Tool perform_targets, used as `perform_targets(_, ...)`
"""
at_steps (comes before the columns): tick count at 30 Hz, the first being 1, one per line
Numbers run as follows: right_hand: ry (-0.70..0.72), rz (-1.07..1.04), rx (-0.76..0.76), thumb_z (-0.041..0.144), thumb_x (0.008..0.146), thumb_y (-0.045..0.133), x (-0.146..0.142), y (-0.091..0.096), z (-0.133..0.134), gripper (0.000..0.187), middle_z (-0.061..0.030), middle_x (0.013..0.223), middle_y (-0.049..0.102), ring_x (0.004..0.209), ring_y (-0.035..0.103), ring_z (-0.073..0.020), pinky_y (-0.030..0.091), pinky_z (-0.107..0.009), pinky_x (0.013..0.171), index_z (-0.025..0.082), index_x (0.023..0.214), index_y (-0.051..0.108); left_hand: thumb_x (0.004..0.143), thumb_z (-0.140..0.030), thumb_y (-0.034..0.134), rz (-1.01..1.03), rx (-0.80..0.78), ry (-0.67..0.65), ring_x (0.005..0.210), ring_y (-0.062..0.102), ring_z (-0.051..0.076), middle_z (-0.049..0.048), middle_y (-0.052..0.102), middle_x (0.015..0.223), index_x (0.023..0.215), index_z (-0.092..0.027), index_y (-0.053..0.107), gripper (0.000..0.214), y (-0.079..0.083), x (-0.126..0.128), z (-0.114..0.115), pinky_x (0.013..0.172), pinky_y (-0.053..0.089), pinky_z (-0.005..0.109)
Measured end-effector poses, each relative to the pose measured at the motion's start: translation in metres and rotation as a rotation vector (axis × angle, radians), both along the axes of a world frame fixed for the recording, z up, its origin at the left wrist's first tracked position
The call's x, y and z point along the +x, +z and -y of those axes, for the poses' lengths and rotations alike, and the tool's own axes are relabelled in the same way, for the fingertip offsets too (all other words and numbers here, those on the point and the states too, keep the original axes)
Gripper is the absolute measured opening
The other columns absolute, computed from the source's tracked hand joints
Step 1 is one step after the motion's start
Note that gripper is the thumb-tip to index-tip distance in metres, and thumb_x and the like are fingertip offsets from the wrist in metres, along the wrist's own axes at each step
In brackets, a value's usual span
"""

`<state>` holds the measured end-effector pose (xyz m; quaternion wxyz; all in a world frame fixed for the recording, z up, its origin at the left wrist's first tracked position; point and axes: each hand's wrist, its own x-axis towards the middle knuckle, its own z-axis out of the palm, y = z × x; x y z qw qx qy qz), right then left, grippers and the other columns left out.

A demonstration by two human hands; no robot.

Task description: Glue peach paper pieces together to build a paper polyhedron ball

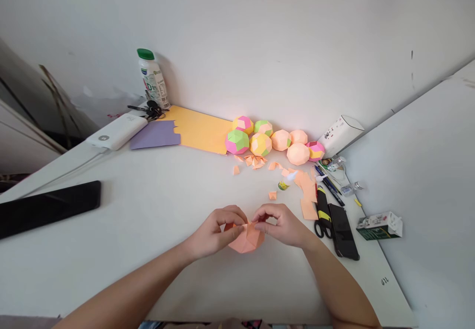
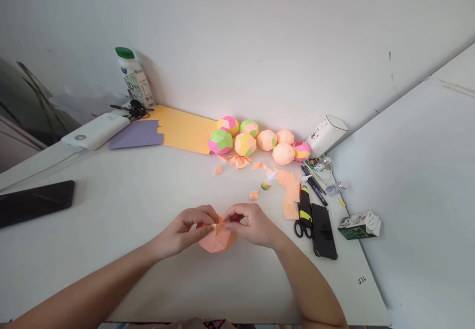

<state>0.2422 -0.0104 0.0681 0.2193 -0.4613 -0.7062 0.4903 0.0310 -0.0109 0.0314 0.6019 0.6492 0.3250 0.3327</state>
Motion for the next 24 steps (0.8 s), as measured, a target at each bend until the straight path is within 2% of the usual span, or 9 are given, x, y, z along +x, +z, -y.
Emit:
perform_targets(9,0.020,-0.008,-0.002,0.023,0.083,0.062,0.0003,-0.0004,-0.0001,0.007,-0.0024,0.082,0.066,0.078,0.059,-0.0149,0.048,-0.027,0.070,0.019,0.085,0.067,0.082,-0.029,0.055,-0.006,0.015,-0.003,0.069,0.052,0.014,0.0072,0.062,0.084,0.067,-0.016,0.064,0.022,0.0015,-0.0005,0.0006,0.063,0.041,0.028)
perform_targets(24,0.021,-0.013,0.028,0.025,0.084,0.061,0.0008,0.0011,-0.0001,0.009,-0.0026,0.081,0.066,0.077,0.060,-0.0147,0.048,-0.026,0.071,0.019,0.084,0.068,0.083,-0.024,0.054,0.000,0.012,0.006,0.068,0.051,0.014,0.0068,0.062,0.084,0.067,-0.015,0.063,0.021,0.0004,-0.0011,0.0013,0.063,0.039,0.028)
